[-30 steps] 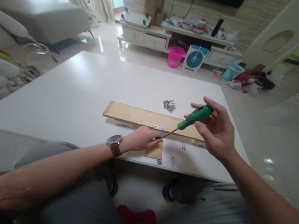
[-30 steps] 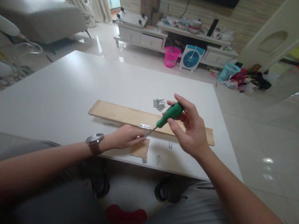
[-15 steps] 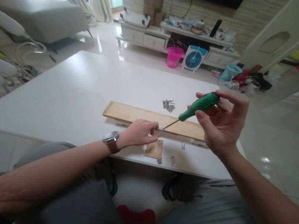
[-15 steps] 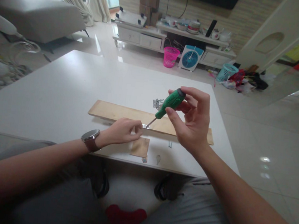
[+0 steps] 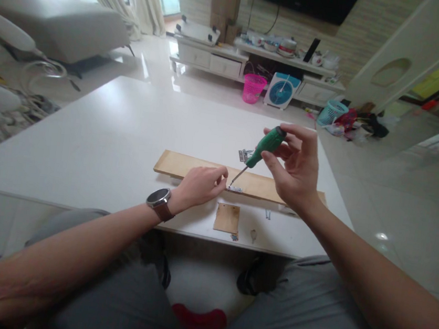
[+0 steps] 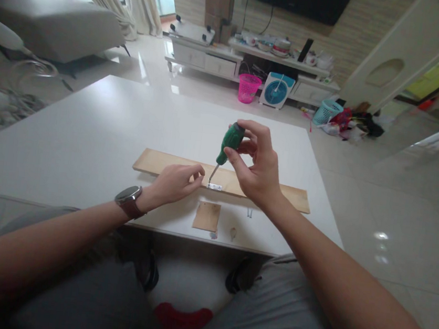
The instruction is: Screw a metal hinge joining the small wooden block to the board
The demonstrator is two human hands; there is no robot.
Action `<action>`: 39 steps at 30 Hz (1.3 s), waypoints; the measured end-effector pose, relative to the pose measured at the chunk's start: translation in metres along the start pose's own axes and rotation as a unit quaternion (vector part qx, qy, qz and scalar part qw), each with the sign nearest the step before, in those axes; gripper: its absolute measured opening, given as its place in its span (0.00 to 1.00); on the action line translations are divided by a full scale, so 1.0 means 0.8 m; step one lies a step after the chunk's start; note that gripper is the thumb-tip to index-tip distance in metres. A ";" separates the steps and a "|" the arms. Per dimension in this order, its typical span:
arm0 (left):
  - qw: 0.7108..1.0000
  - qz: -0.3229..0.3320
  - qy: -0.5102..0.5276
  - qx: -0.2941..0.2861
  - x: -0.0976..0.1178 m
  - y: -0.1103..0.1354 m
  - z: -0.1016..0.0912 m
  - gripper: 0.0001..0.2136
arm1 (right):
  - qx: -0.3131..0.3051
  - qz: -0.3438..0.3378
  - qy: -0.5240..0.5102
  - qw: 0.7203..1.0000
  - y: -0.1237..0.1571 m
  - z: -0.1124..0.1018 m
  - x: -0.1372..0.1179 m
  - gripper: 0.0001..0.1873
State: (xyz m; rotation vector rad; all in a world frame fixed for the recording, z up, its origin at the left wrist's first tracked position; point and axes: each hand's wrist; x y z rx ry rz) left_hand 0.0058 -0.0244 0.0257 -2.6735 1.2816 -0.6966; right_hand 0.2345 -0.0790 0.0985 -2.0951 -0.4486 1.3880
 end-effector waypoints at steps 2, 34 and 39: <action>1.000 0.003 -0.004 -0.002 0.001 0.000 -0.002 0.09 | 0.001 0.000 0.005 1.000 -0.001 0.003 0.001 0.27; 1.000 0.009 0.016 0.008 0.001 0.000 -0.005 0.08 | -0.042 0.016 0.026 0.999 -0.004 0.013 0.010 0.26; 0.999 -0.003 0.047 0.024 -0.002 0.000 -0.005 0.07 | -0.047 -0.003 0.038 0.998 -0.006 0.019 0.008 0.26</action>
Point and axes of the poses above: each hand's wrist, its own y-axis away from the middle knuckle, its own z-axis out of the palm, x = y × z, and after that the axes turned 6 degrees about z, right-handed
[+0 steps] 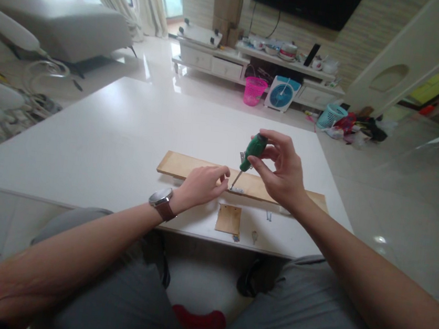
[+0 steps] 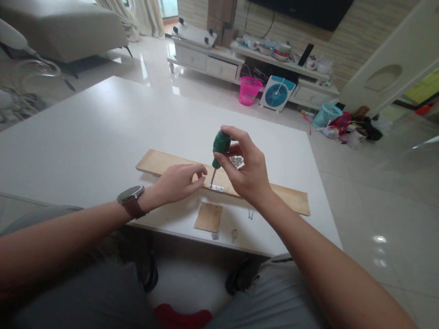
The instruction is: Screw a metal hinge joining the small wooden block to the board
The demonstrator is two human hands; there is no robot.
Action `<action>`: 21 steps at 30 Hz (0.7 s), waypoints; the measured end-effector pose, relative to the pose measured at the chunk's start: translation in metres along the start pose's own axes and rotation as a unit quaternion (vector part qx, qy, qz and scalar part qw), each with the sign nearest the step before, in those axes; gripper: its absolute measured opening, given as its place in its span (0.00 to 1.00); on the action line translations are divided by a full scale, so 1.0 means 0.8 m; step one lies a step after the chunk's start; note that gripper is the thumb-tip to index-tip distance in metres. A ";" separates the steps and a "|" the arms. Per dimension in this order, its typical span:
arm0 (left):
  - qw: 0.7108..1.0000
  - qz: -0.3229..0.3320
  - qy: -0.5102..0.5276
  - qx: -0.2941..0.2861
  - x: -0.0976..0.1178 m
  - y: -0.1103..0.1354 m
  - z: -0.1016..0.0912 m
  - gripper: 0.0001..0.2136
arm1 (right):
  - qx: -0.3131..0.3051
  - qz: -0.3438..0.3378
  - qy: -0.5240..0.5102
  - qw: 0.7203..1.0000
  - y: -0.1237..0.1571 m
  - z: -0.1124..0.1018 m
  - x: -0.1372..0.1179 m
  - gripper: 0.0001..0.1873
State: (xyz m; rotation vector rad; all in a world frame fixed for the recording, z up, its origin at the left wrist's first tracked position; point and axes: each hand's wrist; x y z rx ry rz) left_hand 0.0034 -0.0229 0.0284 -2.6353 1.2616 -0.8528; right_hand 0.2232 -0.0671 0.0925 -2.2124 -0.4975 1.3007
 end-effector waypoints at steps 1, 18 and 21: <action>1.000 0.000 0.013 0.005 0.000 0.000 0.000 0.07 | 0.001 -0.004 0.000 1.000 0.000 0.001 0.000 0.25; 0.939 -0.004 0.334 0.084 0.012 -0.046 0.009 0.06 | 0.028 -0.031 0.065 0.997 -0.008 0.000 -0.004 0.23; 0.945 0.000 0.316 0.088 0.013 -0.047 0.008 0.06 | 0.022 -0.023 0.054 0.998 -0.008 -0.002 -0.008 0.20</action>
Point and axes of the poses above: each hand's wrist, its own y-axis away from the middle knuckle, its own z-axis out of the palm, x = y × z, and after that the axes turned 6 degrees about z, right-handed
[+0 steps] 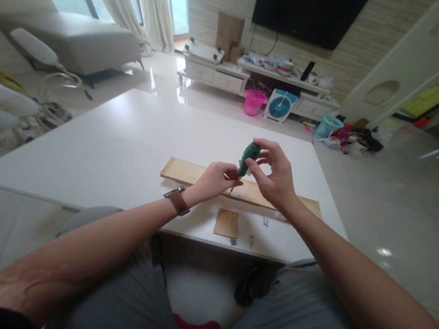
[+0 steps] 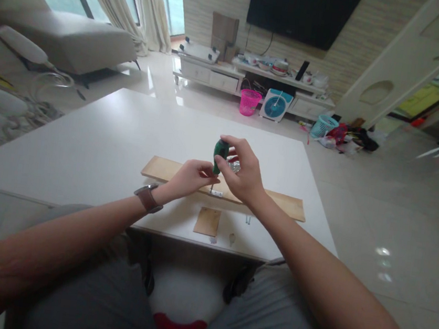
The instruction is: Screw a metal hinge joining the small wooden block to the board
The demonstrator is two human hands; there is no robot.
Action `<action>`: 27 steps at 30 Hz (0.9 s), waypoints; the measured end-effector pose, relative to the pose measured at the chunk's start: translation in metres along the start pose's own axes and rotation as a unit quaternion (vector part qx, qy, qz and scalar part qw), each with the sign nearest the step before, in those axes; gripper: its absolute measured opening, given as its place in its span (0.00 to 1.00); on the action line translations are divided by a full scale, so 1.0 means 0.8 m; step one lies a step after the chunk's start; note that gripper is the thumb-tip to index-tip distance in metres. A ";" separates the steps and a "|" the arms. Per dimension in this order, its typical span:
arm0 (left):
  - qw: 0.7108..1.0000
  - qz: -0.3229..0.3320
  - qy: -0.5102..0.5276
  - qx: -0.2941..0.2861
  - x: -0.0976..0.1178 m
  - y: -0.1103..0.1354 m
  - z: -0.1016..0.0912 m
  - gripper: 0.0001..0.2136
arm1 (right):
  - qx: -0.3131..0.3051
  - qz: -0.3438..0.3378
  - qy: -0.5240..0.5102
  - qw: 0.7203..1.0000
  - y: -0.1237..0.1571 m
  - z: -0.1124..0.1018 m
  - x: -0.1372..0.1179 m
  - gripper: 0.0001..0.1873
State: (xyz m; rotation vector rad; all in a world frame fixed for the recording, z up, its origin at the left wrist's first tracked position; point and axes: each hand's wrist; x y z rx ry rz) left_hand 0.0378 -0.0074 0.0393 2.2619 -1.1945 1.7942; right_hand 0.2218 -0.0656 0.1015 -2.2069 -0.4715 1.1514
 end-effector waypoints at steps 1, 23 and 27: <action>1.000 -0.001 -0.006 0.000 0.001 0.000 0.000 0.06 | -0.005 0.000 -0.004 1.000 0.000 -0.001 -0.001 0.19; 1.000 0.003 0.004 -0.009 0.007 0.001 -0.005 0.04 | -0.012 0.006 -0.035 0.999 0.003 0.000 0.000 0.21; 0.999 0.017 0.028 0.007 0.009 0.000 -0.005 0.05 | 0.001 0.013 -0.037 0.999 0.004 0.002 0.000 0.20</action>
Point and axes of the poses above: each hand's wrist, its own y-axis away from the middle knuckle, its own z-axis out of the palm, x = y × z, and after that the axes turned 6 degrees about z, right-handed
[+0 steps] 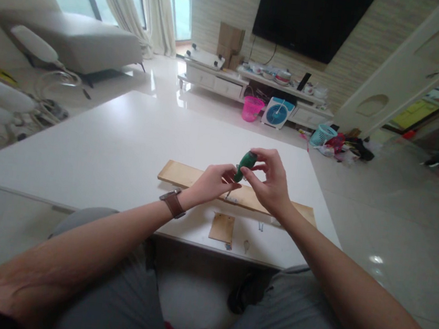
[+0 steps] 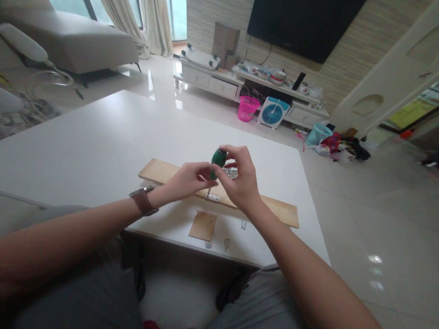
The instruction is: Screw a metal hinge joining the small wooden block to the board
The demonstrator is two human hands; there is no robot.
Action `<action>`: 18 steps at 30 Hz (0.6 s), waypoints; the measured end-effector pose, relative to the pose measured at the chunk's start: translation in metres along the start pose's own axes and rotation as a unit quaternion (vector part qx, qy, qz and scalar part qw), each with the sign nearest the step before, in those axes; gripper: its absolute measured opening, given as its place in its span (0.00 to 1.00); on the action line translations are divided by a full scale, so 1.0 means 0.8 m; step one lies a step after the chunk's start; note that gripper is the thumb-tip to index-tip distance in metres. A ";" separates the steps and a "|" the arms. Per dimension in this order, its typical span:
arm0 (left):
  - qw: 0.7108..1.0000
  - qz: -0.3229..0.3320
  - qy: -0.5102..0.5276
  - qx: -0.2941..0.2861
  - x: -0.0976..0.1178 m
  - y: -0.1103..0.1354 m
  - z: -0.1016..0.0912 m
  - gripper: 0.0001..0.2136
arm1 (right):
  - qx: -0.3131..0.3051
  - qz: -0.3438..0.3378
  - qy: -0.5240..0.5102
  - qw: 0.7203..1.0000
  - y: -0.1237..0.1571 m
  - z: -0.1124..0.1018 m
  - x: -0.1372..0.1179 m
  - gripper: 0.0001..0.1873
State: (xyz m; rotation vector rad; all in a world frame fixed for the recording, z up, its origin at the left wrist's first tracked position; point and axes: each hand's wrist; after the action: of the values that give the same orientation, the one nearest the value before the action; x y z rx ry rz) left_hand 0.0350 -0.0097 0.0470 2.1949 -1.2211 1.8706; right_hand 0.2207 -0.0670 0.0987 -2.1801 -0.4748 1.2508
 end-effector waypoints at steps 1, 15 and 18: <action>1.000 0.004 0.001 0.006 0.001 0.000 0.000 0.06 | 0.000 0.004 0.001 1.000 0.000 0.000 0.000 0.20; 0.999 0.025 -0.009 0.019 0.008 0.002 0.001 0.08 | -0.012 -0.014 0.024 1.000 0.000 0.000 -0.006 0.19; 0.999 0.039 -0.007 0.026 0.012 0.001 0.001 0.08 | -0.020 -0.007 0.022 1.000 0.002 0.000 -0.005 0.20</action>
State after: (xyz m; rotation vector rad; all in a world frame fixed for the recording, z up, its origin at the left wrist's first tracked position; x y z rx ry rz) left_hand 0.0350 -0.0160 0.0546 2.2204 -1.2940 1.9417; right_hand 0.2184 -0.0706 0.1005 -2.2285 -0.5005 1.1931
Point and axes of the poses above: each hand's wrist, its own y-axis away from the middle knuckle, its own z-axis out of the palm, x = y × z, and after that the axes turned 6 degrees about z, right-handed
